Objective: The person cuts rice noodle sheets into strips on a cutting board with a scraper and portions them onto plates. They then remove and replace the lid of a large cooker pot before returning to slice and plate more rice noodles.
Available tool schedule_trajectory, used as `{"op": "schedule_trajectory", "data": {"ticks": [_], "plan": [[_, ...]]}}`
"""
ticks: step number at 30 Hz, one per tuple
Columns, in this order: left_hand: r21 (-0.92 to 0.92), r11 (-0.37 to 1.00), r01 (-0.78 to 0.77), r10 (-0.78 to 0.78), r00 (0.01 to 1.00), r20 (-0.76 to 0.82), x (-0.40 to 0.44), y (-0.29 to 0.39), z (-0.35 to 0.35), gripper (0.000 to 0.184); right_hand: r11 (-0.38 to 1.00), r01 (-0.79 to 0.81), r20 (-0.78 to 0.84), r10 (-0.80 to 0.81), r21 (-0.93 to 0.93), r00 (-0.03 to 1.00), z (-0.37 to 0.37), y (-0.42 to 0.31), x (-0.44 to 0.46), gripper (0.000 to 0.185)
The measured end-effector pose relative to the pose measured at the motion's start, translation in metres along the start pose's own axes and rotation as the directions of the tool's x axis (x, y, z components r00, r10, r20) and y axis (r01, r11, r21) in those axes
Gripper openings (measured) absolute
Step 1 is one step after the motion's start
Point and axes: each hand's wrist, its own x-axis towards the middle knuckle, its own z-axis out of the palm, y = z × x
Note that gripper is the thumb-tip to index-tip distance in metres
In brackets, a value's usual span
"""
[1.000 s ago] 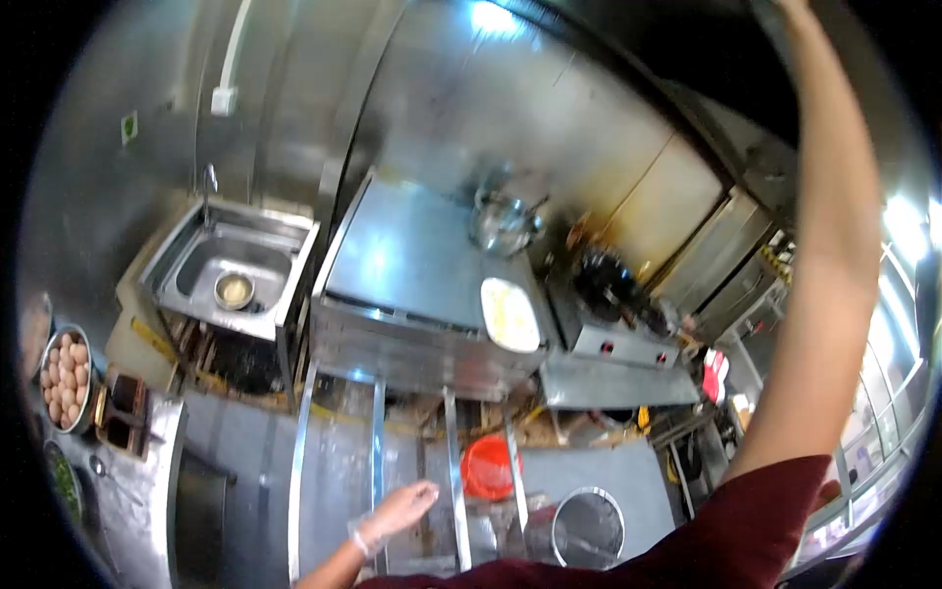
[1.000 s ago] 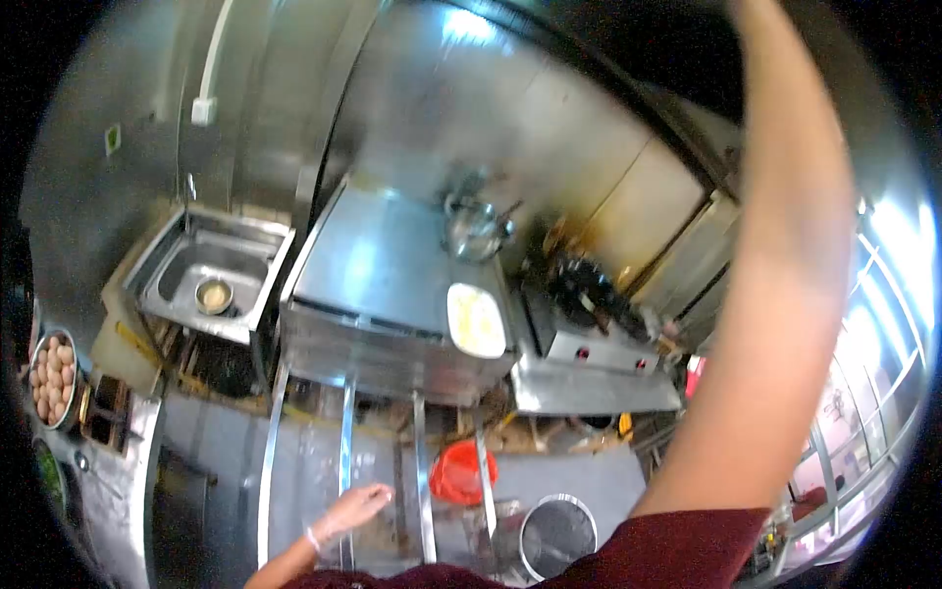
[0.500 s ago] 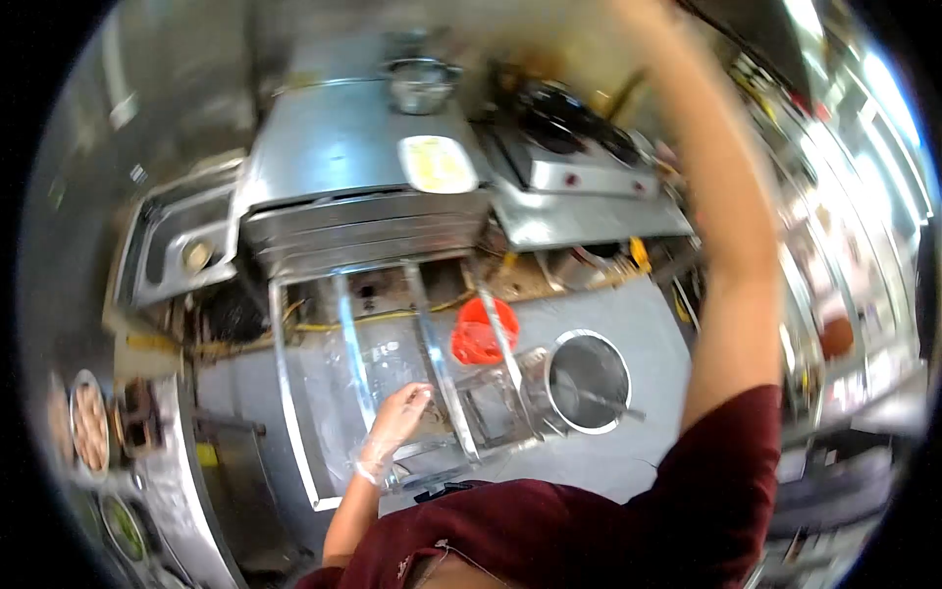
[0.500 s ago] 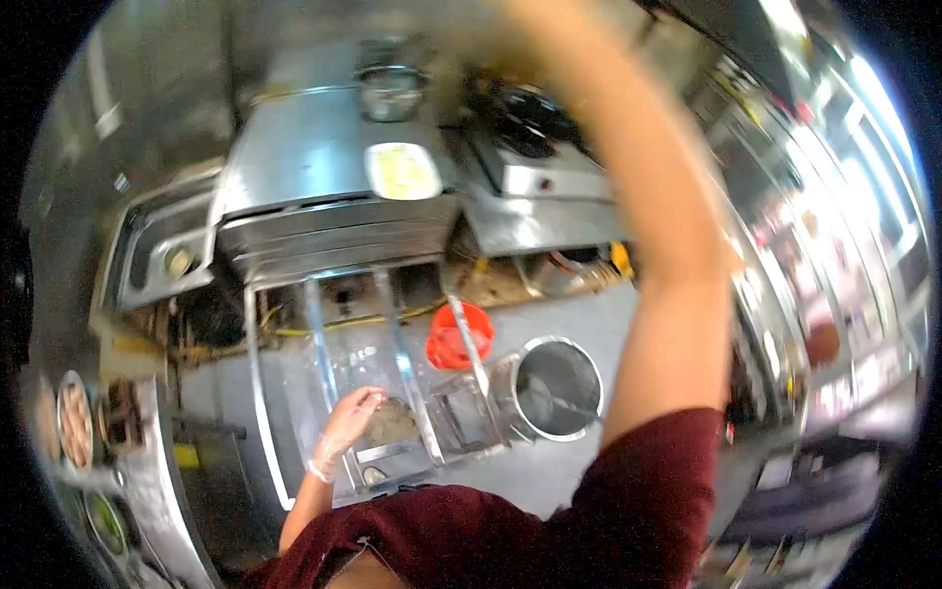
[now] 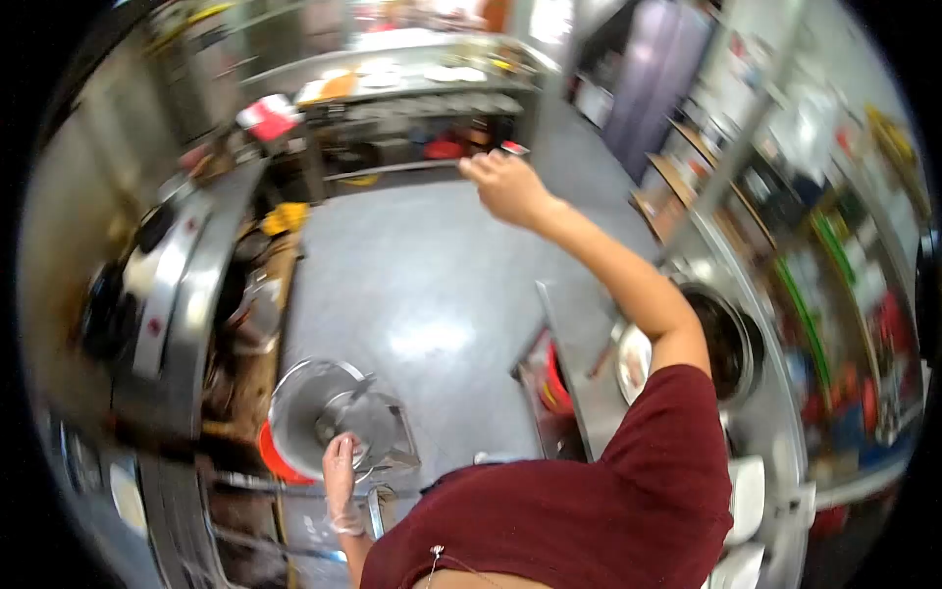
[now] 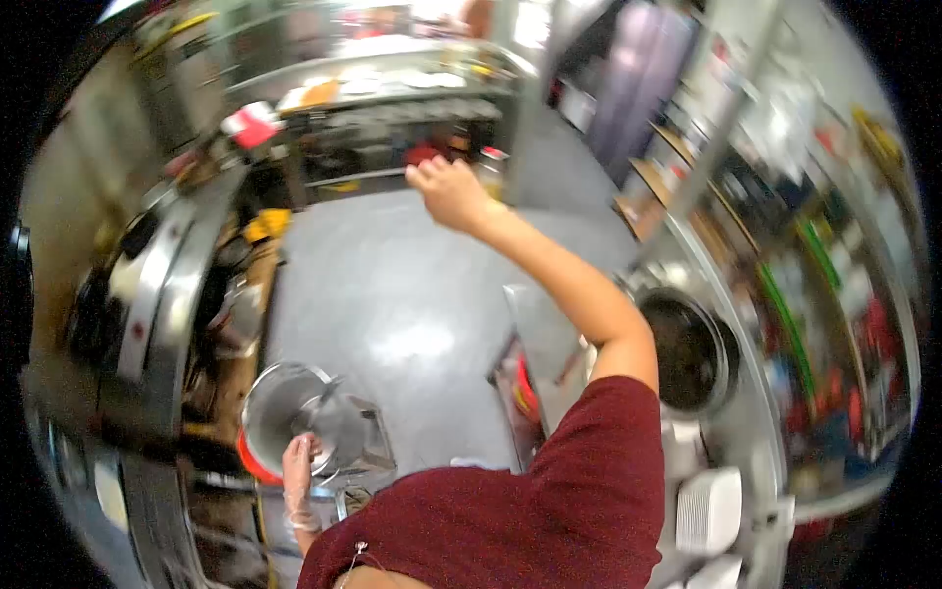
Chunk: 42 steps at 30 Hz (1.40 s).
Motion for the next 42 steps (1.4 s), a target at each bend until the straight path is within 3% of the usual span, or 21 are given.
{"op": "schedule_trajectory", "data": {"ticks": [2, 3, 5, 6, 7, 8, 9, 11, 14, 16, 18, 20, 22, 25, 29, 31, 34, 37, 40, 42], "plan": [[0.029, 0.997, -0.065, 0.060, 0.984, 0.165, 0.046, 0.017, 0.052, 0.029, 0.977, -0.192, -0.014, 0.192, -0.088, 0.981, -0.026, 0.067, -0.074, 0.038], [0.061, 0.995, -0.079, 0.061, 0.965, 0.256, 0.061, 0.036, 0.079, 0.029, 0.949, -0.286, 0.112, 0.301, -0.130, 0.947, -0.048, 0.094, -0.108, 0.038], [0.114, 0.986, -0.119, 0.063, 0.912, 0.405, 0.089, 0.076, 0.136, 0.030, 0.855, -0.501, 0.125, 0.515, -0.132, 0.848, -0.095, 0.133, -0.173, 0.039], [0.116, 0.983, -0.144, 0.073, 0.878, 0.472, 0.104, 0.086, 0.155, 0.032, 0.787, -0.616, 0.056, 0.617, -0.036, 0.785, -0.109, 0.148, -0.210, 0.037], [0.113, 0.979, -0.168, 0.082, 0.840, 0.537, 0.117, 0.093, 0.172, 0.033, 0.754, -0.645, 0.024, 0.652, -0.122, 0.758, -0.128, 0.164, -0.244, 0.035], [0.107, 0.976, -0.189, 0.088, 0.796, 0.599, 0.129, 0.097, 0.191, 0.035, 0.627, -0.766, 0.008, 0.774, -0.140, 0.633, -0.147, 0.172, -0.280, 0.033], [0.150, 0.971, -0.188, 0.052, 0.772, 0.634, 0.139, 0.099, 0.209, 0.035, 0.502, -0.865, -0.024, 0.864, -0.022, 0.502, -0.167, 0.172, -0.309, 0.032], [0.208, 0.955, -0.210, 0.008, 0.722, 0.692, 0.166, 0.105, 0.241, 0.034, 0.239, -0.966, -0.066, 0.967, -0.095, 0.245, -0.196, 0.166, -0.381, 0.032], [0.283, 0.935, -0.213, -0.069, 0.674, 0.736, 0.195, 0.110, 0.285, 0.038, 0.077, -0.992, -0.148, 0.985, -0.096, 0.091, -0.216, 0.140, -0.500, 0.031], [0.305, 0.923, -0.233, -0.096, 0.631, 0.770, 0.214, 0.112, 0.306, 0.038, -0.285, -0.942, -0.140, 0.940, 0.175, -0.311, -0.221, 0.107, -0.558, 0.029], [0.296, 0.923, -0.248, -0.101, 0.585, 0.805, 0.231, 0.110, 0.339, 0.038, -0.442, -0.854, -0.128, 0.863, 0.274, -0.488, -0.214, 0.069, -0.637, 0.026], [0.291, 0.911, -0.291, -0.114, 0.501, 0.858, 0.239, 0.118, 0.371, 0.039, -0.630, -0.723, -0.113, 0.727, 0.283, -0.678, -0.209, 0.030, -0.639, 0.028], [0.329, 0.874, -0.357, -0.150, 0.447, 0.882, 0.232, 0.133, 0.405, 0.039, -0.653, -0.597, -0.081, 0.641, 0.465, -0.764, -0.200, 0.004, -0.656, 0.032], [0.286, 0.848, -0.446, -0.111, 0.379, 0.919, 0.211, 0.148, 0.447, 0.039, -0.623, -0.521, -0.015, 0.633, 0.584, -0.774, -0.186, -0.012, -0.698, 0.037], [0.294, 0.863, -0.411, -0.093, 0.442, 0.892, 0.153, 0.150, 0.479, 0.039, -0.556, -0.317, 0.146, 0.634, 0.768, -0.759, -0.161, 0.016, -0.744, 0.033], [0.334, 0.863, -0.379, -0.136, 0.463, 0.876, 0.118, 0.139, 0.482, 0.038, -0.516, -0.253, 0.325, 0.778, 0.818, -0.537, -0.137, 0.034, -0.788, 0.036], [0.360, 0.856, -0.370, -0.188, 0.427, 0.885, 0.081, 0.120, 0.482, 0.038, -0.641, -0.289, 0.436, 0.724, 0.711, -0.534, -0.116, 0.070, -0.785, 0.036], [0.396, 0.841, -0.368, -0.215, 0.444, 0.870, 0.066, 0.110, 0.470, 0.034, -0.721, -0.148, 0.592, 0.653, 0.677, -0.473, -0.100, 0.089, -0.774, 0.039], [0.418, 0.845, -0.333, -0.199, 0.529, 0.825, 0.058, 0.110, 0.457, 0.038, -0.774, -0.322, 0.719, 0.629, 0.545, -0.295, -0.087, 0.107, -0.784, 0.047], [0.459, 0.833, -0.308, -0.216, 0.583, 0.783, 0.054, 0.110, 0.452, 0.036, -0.766, -0.322, 0.753, 0.628, 0.556, -0.195, -0.072, 0.115, -0.784, 0.054]]}}
